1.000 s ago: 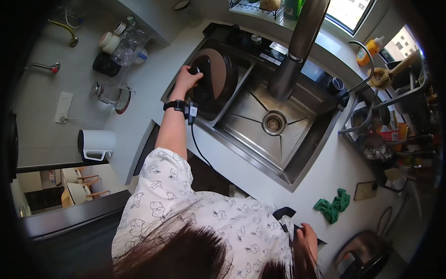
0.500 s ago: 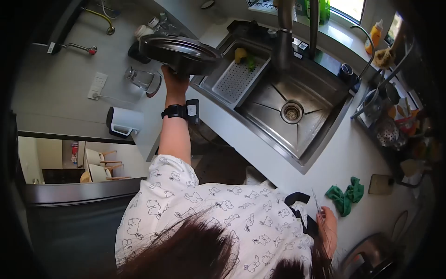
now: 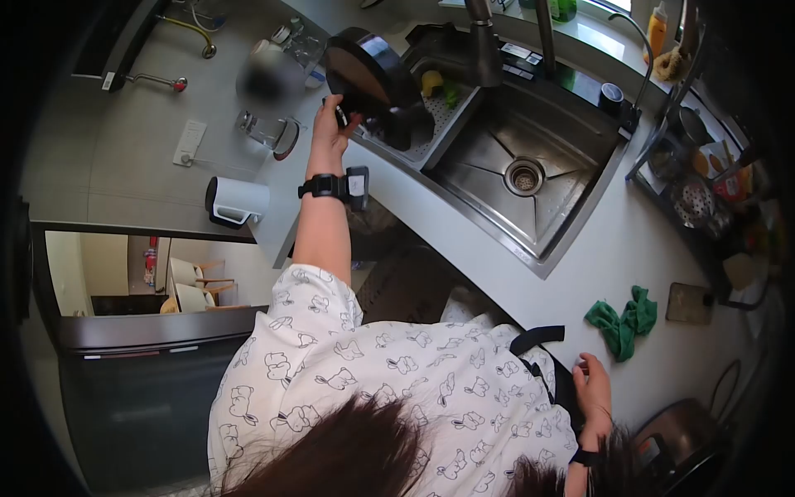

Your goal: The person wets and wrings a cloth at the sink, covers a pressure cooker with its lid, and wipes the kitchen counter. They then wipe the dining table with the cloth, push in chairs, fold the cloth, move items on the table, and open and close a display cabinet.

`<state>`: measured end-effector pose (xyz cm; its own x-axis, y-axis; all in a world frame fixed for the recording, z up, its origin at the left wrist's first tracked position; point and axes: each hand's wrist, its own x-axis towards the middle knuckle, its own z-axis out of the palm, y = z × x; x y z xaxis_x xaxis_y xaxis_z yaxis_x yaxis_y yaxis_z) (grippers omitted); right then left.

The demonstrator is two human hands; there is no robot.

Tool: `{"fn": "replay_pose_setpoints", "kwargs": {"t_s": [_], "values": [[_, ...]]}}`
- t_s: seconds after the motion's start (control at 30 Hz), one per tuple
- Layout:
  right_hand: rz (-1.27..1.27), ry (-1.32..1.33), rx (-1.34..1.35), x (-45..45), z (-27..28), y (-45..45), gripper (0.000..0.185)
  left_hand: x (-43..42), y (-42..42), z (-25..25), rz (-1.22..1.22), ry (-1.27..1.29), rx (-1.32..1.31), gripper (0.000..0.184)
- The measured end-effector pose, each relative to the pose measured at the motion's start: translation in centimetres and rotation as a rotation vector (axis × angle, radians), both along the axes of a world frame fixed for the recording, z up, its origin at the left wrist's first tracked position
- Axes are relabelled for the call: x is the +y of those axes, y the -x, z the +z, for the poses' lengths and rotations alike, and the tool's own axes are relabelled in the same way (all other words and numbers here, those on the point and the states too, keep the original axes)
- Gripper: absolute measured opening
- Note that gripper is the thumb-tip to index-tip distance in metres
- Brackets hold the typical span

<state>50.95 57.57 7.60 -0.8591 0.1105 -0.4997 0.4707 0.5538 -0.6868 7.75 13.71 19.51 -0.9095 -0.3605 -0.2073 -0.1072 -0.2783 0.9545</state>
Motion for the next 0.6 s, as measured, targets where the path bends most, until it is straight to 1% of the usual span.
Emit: {"fn": "replay_pose_setpoints", "kwargs": {"t_s": [0.07, 0.1, 0.17, 0.2, 0.3, 0.33, 0.37, 0.43, 0.47, 0.5, 0.53, 0.6], "values": [[-0.040, 0.020, -0.024, 0.2, -0.2, -0.2, 0.030, 0.0, -1.5, 0.8, -0.155, 0.230, 0.125, 0.031], [-0.033, 0.016, -0.005, 0.5, -0.6, -0.3, 0.029, 0.2, -2.3, 1.5, -0.163, 0.231, 0.124, 0.031], [-0.027, 0.018, 0.013, 0.9, -1.1, -0.6, 0.028, 0.6, -3.8, 3.2, -0.297, 0.373, 0.253, 0.033], [-0.022, 0.003, 0.019, 1.1, -1.3, -0.7, 0.028, 0.5, -4.5, 3.9, -0.368, 0.432, 0.259, 0.038], [-0.042, 0.006, 0.019, 0.8, -0.7, -0.6, 0.028, 1.7, -6.6, 6.0, -0.444, 0.446, 0.454, 0.041], [-0.055, 0.021, 0.012, 0.8, -0.5, -0.5, 0.028, 1.5, -6.7, 6.3, -0.490, 0.402, 0.532, 0.042], [-0.062, 0.023, 0.015, 0.8, -0.6, -0.5, 0.028, 2.0, -7.1, 6.9, -0.498, 0.403, 0.536, 0.042], [0.010, -0.027, 0.073, 0.7, -0.9, -0.4, 0.027, 3.6, -8.4, 9.1, -0.526, 0.161, 0.603, 0.048], [-0.004, -0.019, 0.078, 0.6, -0.9, -0.4, 0.027, 3.2, -8.2, 9.4, -0.526, 0.363, 0.633, 0.051], [-0.007, -0.014, 0.095, 0.5, -0.9, -0.3, 0.028, 4.6, -9.2, 10.1, -0.466, 0.132, 0.480, 0.047], [-0.010, -0.010, 0.111, 0.5, -0.7, -0.3, 0.028, 5.2, -9.4, 10.8, -0.484, 0.157, 0.502, 0.047], [-0.047, 0.012, 0.098, 0.4, 0.3, 0.0, 0.029, 6.8, -10.0, 12.0, -0.566, 0.263, 0.639, 0.046]]}}
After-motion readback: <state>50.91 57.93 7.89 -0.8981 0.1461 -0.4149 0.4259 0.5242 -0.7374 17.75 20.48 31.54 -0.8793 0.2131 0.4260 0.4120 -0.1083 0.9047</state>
